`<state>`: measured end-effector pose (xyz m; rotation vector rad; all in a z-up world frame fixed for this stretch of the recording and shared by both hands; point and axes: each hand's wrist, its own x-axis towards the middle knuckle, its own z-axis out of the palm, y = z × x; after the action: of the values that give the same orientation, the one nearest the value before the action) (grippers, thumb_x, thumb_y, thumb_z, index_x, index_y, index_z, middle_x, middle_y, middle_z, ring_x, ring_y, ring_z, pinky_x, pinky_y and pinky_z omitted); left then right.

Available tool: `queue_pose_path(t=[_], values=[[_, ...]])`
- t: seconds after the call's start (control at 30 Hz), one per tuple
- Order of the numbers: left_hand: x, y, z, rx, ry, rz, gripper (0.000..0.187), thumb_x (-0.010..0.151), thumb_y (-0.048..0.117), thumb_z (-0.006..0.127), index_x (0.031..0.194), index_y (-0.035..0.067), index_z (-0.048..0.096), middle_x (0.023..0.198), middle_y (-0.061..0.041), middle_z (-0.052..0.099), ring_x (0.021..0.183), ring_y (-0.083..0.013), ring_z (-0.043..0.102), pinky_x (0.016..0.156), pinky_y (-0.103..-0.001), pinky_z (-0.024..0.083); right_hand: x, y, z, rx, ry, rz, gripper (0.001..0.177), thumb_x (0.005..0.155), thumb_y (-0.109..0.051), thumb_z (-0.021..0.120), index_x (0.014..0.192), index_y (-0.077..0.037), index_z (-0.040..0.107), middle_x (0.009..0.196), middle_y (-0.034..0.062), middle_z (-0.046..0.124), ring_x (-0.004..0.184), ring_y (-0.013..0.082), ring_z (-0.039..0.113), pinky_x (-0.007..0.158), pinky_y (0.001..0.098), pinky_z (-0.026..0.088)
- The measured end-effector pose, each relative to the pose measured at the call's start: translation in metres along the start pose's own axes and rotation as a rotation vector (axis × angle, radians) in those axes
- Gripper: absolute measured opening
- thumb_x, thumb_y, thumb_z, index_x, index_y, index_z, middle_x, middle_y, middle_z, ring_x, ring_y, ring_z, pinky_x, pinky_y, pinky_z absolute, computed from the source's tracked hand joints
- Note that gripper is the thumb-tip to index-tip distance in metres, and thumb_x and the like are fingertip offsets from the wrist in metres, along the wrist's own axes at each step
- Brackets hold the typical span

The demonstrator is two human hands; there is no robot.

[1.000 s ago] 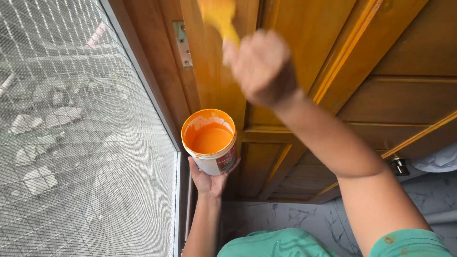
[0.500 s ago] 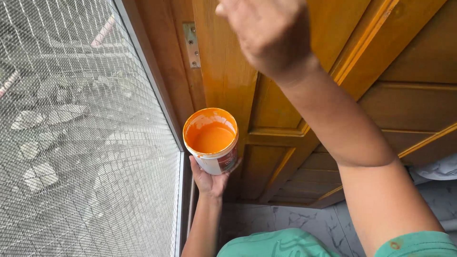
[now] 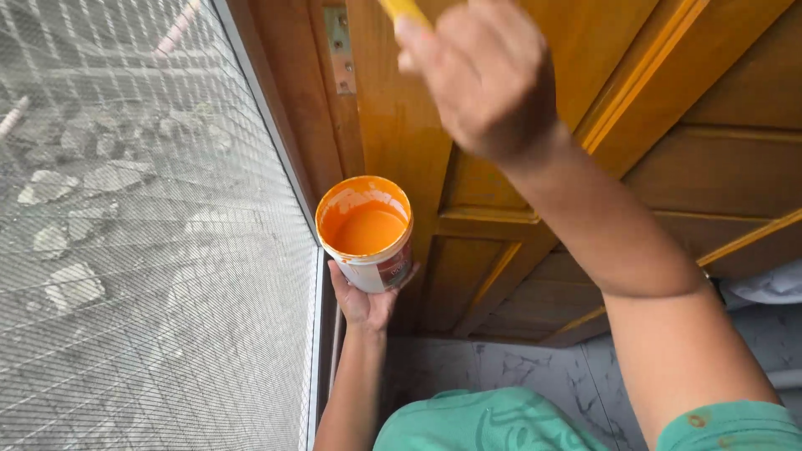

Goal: The person paints a wooden door with orange paint using a yellow brush. They hold a white paint container in the left hand and repeatedly dip the brush to apply paint to the door's surface and edges.

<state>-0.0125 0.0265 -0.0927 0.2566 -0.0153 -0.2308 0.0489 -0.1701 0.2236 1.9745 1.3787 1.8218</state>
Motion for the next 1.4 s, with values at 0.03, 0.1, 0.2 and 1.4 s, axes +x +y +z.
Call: queue_pose_path(t=[0.03,0.1,0.2,1.4], values=[[0.002,-0.001,-0.002,0.005,0.012,0.007,0.097,0.082,0.070,0.063,0.158,0.020,0.031,0.158,-0.017,0.040,0.143,-0.0422,0.041,0.108,-0.073,0.038,-0.001,0.003,0.004,0.008,0.000,0.010,0.013,0.100,-0.003,0.078,0.106,0.003,0.068,0.085,0.0074,0.058,0.077,0.0242,0.057,0.067,0.0368,0.044],[0.004,-0.003,-0.006,0.009,0.007,0.010,0.097,0.082,0.070,0.064,0.159,0.020,0.030,0.159,-0.018,0.039,0.143,-0.0422,0.042,0.108,-0.072,0.038,-0.015,-0.007,0.015,0.019,-0.059,0.026,0.011,0.101,-0.004,0.078,0.102,0.000,0.067,0.081,0.0059,0.055,0.074,0.0235,0.055,0.065,0.0376,0.042],[0.002,-0.004,-0.013,0.015,-0.031,0.015,0.099,0.083,0.070,0.064,0.160,0.019,0.028,0.160,-0.018,0.038,0.144,-0.0422,0.042,0.109,-0.072,0.037,-0.050,-0.059,0.029,0.078,-0.173,0.025,0.018,0.098,-0.004,0.079,0.090,-0.003,0.064,0.074,0.0043,0.051,0.065,0.0216,0.050,0.057,0.0368,0.037],[-0.003,-0.025,-0.041,0.061,0.017,-0.077,0.094,0.085,0.075,0.056,0.159,0.022,0.032,0.159,-0.015,0.041,0.142,-0.0425,0.044,0.108,-0.073,0.037,-0.113,-0.116,0.000,0.285,-0.320,0.334,0.022,0.088,-0.007,0.074,0.108,0.003,0.071,0.076,0.0050,0.052,0.069,0.0233,0.056,0.060,0.0372,0.044]])
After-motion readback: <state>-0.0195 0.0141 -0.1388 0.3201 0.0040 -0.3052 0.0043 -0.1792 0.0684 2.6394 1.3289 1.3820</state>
